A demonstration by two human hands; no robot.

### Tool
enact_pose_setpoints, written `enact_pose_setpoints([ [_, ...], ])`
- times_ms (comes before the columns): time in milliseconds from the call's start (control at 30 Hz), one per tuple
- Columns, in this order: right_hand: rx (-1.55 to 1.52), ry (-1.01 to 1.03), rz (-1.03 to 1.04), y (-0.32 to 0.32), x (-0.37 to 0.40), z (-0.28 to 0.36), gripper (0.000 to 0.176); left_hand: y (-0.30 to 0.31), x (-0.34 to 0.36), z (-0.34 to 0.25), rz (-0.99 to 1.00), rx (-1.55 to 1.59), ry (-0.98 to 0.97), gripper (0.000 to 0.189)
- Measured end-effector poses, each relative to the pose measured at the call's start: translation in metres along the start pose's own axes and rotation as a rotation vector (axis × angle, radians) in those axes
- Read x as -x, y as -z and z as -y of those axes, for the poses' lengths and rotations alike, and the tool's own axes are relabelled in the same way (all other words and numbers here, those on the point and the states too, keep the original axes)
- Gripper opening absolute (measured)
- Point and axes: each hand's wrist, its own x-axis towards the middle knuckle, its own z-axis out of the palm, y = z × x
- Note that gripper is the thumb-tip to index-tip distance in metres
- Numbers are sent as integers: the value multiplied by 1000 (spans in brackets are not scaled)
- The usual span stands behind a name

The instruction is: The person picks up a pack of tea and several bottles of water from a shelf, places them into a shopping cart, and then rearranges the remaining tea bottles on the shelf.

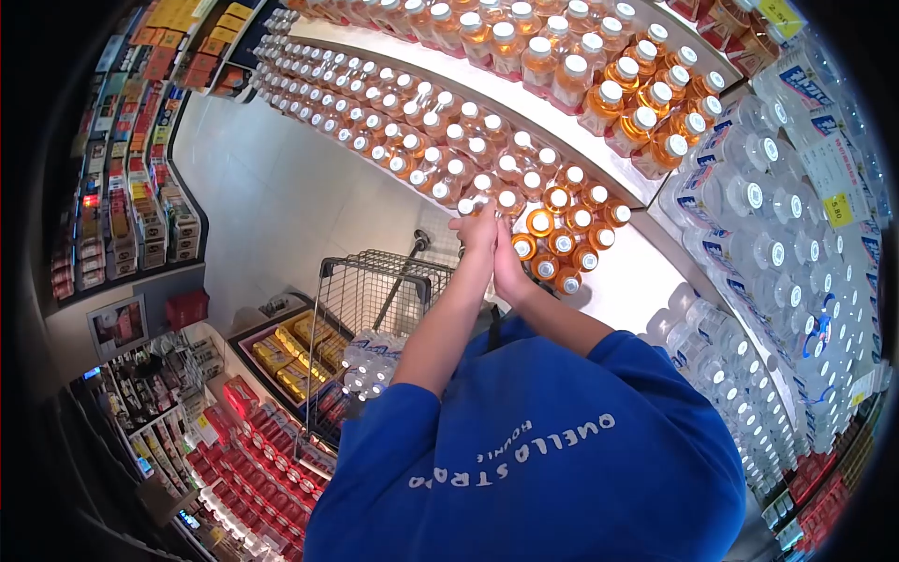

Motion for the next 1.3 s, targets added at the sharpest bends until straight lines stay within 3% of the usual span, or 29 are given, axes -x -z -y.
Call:
enact_pose_setpoints([
  [33, 0, 10, 18, -6, 4, 6, 64, 0, -2, -1, -43, -141, -6, 97],
  [167, 109, 45, -3, -8, 4, 3, 73, 12, 2, 9, 125, 136, -145, 76],
  [267, 123, 80, 6, -5, 2, -10, 78, 49, 29, -10, 309, 238, 40, 70],
  [300, 132, 106, -4, -9, 8, -10, 79, 66, 21, 6, 389, 402, 25, 59],
  [400, 473, 158, -42, -5, 25, -29, 86, 122, 28, 32, 349, 454, -17, 45],
  [433, 599, 180, -79, 6, 22, -49, 87, 141, 19, 61, 251, 379, -124, 40],
  [467, 762, 202, 10, 12, 26, -58, 85, 160, 7, 97, 149, 302, -229, 34],
  [533, 1082, 238, 204, 27, 47, -74, 81, 210, 14, 145, -137, -243, -351, 29],
  [567, 1028, 218, 258, 23, 60, -75, 64, 233, 18, 174, -210, -333, -339, 28],
  [700, 1149, -86, 488, 56, 68, -139, 49, 292, 77, 243, -516, -677, -307, 28],
  [800, 1398, -191, 618, 52, 86, -147, 52, 330, 110, 255, -622, -748, -180, 35],
  [833, 1478, -128, 675, 43, 97, -145, 59, 341, 121, 259, -649, -785, -126, 36],
  [900, 1645, 206, 832, 42, 109, -162, 62, 362, 137, 278, -695, -895, -65, 45],
  [933, 1710, 394, 899, 36, 115, -171, 64, 373, 140, 293, -662, -927, -10, 49],
  [967, 1767, 369, 990, 31, 121, -178, 69, 384, 144, 307, -624, -958, 39, 52],
  [1033, 1902, 594, 1240, 18, 137, -194, 71, 403, 152, 324, -491, -952, 200, 65],
  [1067, 1974, 736, 1385, 6, 151, -212, 71, 422, 154, 338, -414, -904, 154, 65],
  [1200, 2318, 684, 1437, 10, 154, -271, 68, 460, 162, 375, -218, -767, 19, 58],
  [1233, 2341, 758, 1470, 2, 158, -274, 61, 466, 171, 378, -263, -731, -91, 56],
  [1267, 2397, 704, 1435, -1, 159, -283, 58, 471, 184, 384, -303, -697, -198, 55],
  [1300, 2455, 640, 1393, -4, 158, -293, 56, 478, 195, 392, -352, -702, -181, 56],
])
